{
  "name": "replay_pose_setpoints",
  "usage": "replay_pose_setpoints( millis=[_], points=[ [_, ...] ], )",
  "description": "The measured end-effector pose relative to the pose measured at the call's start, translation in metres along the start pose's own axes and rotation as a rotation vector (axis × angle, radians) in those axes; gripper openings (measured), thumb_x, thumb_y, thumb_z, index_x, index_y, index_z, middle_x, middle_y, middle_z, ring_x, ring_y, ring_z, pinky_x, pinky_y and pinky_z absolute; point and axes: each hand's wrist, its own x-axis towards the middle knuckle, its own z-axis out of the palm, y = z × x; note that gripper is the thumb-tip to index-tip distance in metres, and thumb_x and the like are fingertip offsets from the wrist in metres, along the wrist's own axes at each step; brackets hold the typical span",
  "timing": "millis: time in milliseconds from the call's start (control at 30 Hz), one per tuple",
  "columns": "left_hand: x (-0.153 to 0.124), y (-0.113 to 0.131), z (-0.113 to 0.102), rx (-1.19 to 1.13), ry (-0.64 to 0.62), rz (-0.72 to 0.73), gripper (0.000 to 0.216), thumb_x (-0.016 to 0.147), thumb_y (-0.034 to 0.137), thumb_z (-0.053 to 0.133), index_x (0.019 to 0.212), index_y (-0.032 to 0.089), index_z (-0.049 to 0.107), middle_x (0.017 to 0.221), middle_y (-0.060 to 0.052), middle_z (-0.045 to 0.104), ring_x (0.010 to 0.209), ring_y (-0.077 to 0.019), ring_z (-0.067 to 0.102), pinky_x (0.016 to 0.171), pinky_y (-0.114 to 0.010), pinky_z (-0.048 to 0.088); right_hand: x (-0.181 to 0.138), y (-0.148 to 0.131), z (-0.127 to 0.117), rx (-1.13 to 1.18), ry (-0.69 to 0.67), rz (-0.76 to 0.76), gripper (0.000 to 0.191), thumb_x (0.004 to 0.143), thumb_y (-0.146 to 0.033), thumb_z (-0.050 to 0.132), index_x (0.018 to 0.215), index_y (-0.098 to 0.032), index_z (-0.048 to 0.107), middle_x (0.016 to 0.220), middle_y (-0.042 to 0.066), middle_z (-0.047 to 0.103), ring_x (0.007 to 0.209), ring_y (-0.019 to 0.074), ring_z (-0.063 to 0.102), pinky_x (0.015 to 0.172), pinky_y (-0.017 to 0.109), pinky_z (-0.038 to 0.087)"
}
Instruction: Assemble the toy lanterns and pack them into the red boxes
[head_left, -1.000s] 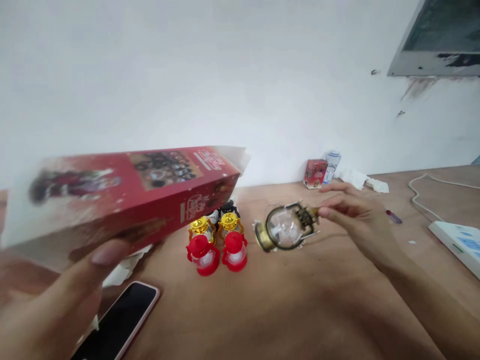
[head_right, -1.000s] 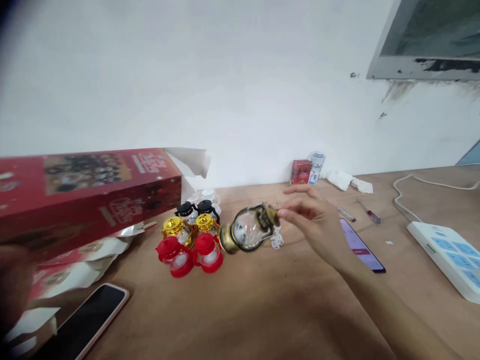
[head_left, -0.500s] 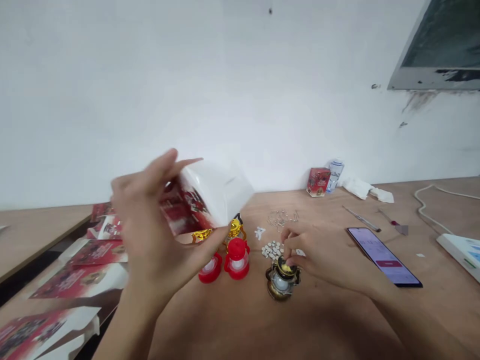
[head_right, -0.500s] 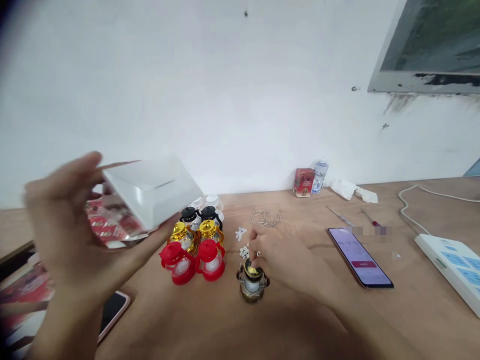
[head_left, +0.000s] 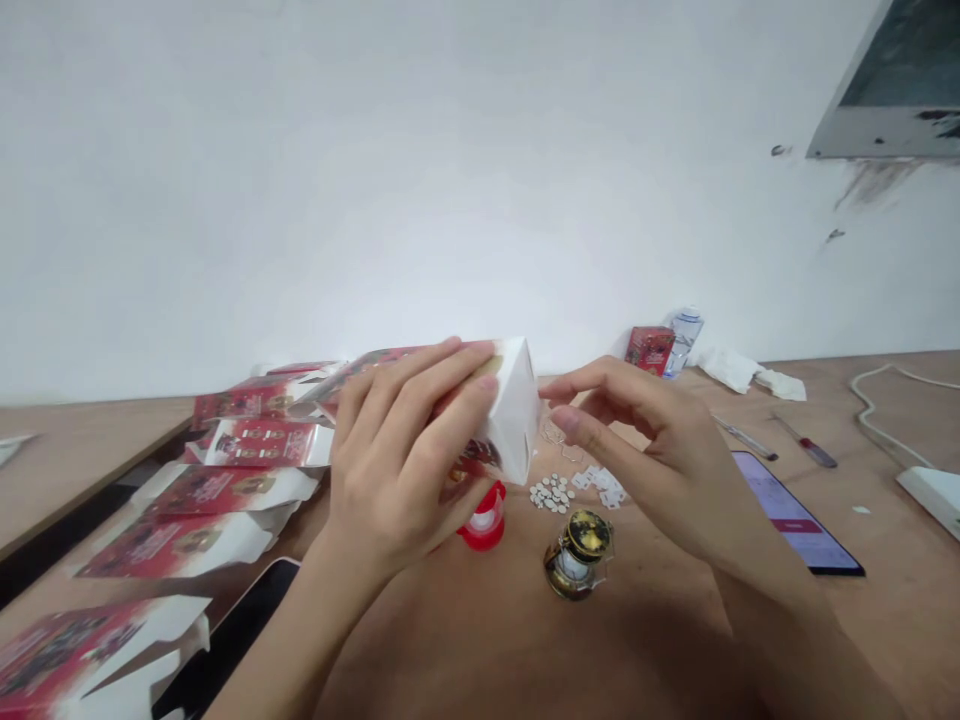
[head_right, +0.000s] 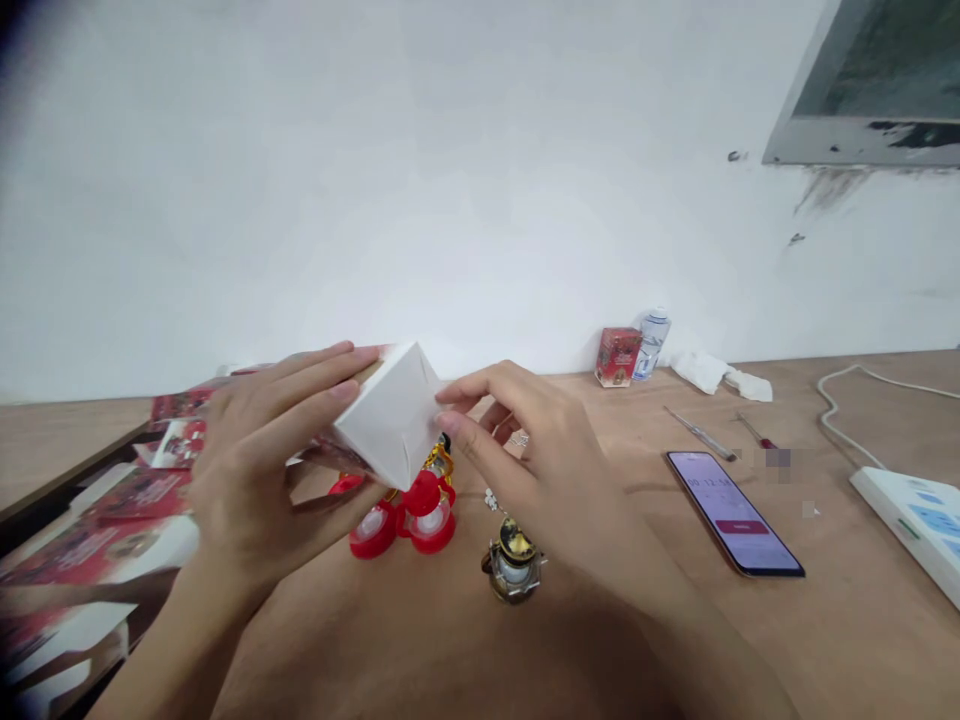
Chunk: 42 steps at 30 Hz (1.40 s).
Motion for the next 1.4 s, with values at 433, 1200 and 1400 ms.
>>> replay_pose_setpoints(
  millis=[433,1200,1400],
  points=[
    [-0.003,0.002,0.004,-0.055,-0.049,-0.09,0.051,0.078,0.031,0.065,0.124,0.023,0.044,0.119,-0.007,0.064,0.106,-0.0231,0.061,0.08,-0.035,0.048,0.002,0.014,-0.001,0.472,-0.188,0.183,0.041,0.094,-0.046,0.038,0.067,-0.02,0.054,0.041,-0.007,0.047,0.039,0.0067,0.046,0.045,0.02,0.039],
    [0.002,-0.006,0.0,-0.05,-0.156,0.099,0.039,0.082,0.026,0.057,0.12,0.029,0.049,0.114,-0.003,0.067,0.104,-0.0243,0.063,0.083,-0.041,0.047,0.0,0.019,0.01,-0.323,0.037,-0.422,0.035,0.082,-0.014,0.052,0.116,-0.023,0.054,0.113,0.006,0.061,0.1,0.0187,0.061,0.081,0.033,0.055],
    [-0.002,-0.01,0.001,-0.079,-0.197,0.119,0.029,0.082,0.029,0.059,0.11,0.024,0.052,0.104,-0.006,0.069,0.096,-0.0238,0.064,0.079,-0.038,0.048,0.002,0.014,0.0,-0.334,-0.044,-0.522,0.031,0.087,-0.013,0.044,0.111,-0.022,0.061,0.097,0.004,0.069,0.088,0.015,0.065,0.076,0.028,0.055]
  ],
)
